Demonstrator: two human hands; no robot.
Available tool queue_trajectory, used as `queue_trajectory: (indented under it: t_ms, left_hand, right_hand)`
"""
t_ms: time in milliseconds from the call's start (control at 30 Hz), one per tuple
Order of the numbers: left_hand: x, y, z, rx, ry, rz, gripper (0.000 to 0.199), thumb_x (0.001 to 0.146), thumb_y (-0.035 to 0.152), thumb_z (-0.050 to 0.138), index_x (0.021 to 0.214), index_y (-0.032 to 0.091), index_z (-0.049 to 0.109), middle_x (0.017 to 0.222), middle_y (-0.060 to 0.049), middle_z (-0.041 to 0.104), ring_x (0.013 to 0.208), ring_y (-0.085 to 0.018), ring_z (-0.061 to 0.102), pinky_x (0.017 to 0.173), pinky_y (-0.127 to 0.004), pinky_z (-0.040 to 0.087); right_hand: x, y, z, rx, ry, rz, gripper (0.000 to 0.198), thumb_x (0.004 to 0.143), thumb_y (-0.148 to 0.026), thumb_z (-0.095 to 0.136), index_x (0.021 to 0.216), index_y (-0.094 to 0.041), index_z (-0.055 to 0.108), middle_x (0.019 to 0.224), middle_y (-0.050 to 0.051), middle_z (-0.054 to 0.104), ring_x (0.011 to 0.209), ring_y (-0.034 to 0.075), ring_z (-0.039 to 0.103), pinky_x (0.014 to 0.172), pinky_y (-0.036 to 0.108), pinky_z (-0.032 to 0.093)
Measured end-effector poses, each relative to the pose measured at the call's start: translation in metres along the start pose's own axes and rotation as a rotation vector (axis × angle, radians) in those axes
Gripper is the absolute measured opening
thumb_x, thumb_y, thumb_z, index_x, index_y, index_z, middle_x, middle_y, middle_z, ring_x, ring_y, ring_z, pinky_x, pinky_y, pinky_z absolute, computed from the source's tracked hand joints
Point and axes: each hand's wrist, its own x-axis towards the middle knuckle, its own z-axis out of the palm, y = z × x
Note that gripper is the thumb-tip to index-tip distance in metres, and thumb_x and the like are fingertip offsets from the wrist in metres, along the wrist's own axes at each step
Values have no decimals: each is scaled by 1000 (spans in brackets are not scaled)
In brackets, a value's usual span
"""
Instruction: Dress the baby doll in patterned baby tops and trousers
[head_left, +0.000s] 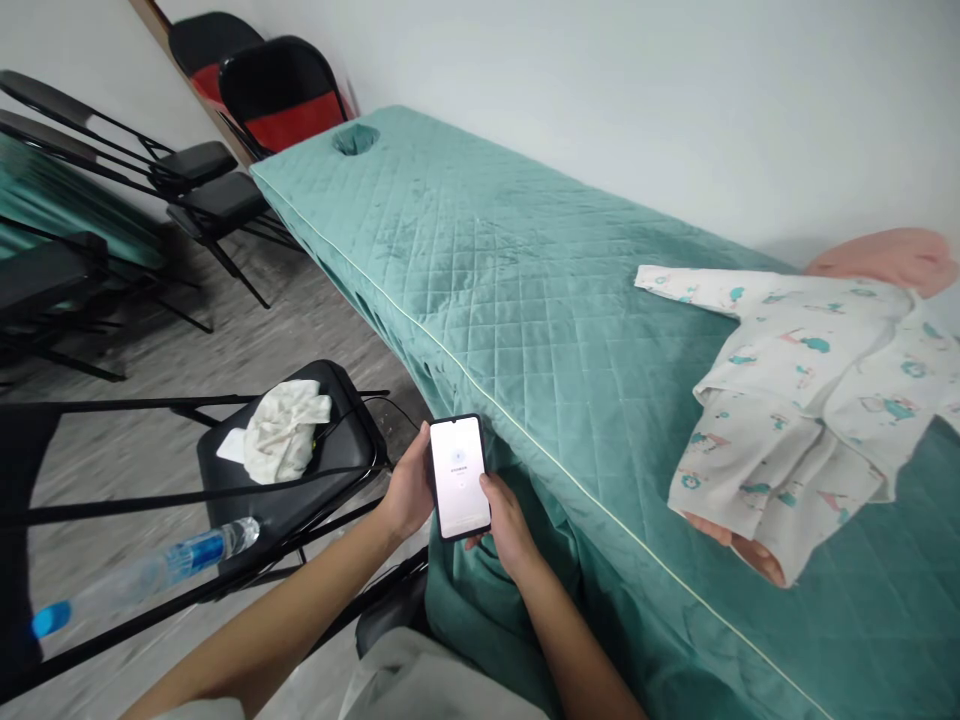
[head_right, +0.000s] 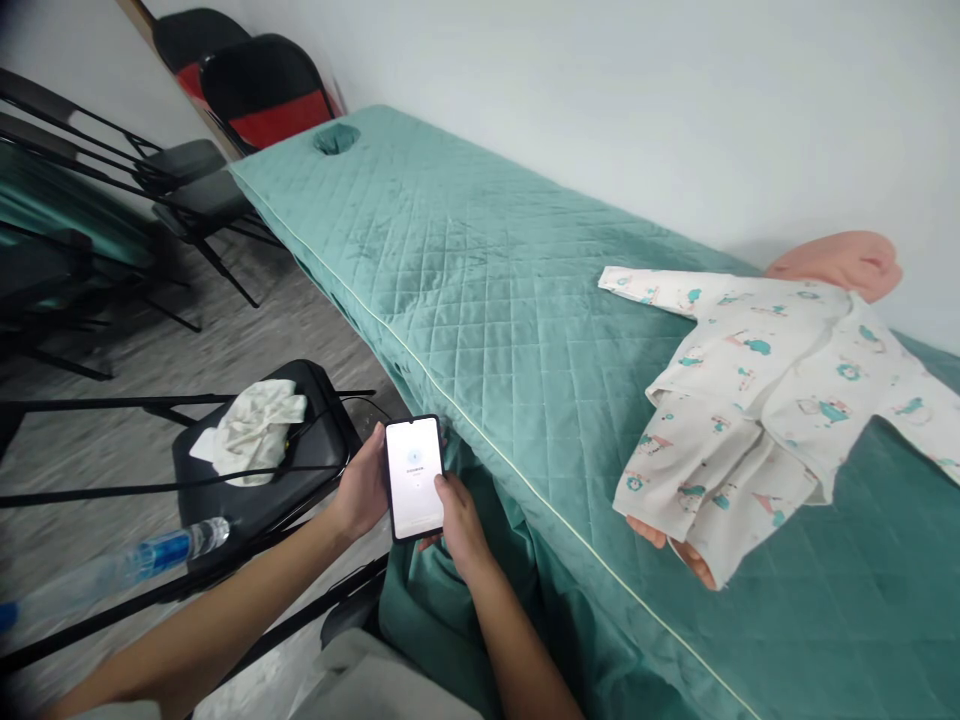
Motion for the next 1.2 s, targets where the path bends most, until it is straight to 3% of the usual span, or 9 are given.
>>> queue_trajectory:
  t_ms: [1200]
  left_hand:
    - [0, -1, 0, 20, 2, -10, 49, 86, 60, 61, 105, 15, 72, 100, -10, 77, 94, -30, 72, 88, -42, 54]
  right_hand:
    - [1, 4, -1, 8, 3, 21, 55, 85, -58, 57, 119, -15, 65, 82, 6, 71, 59, 19, 63, 37, 27, 50]
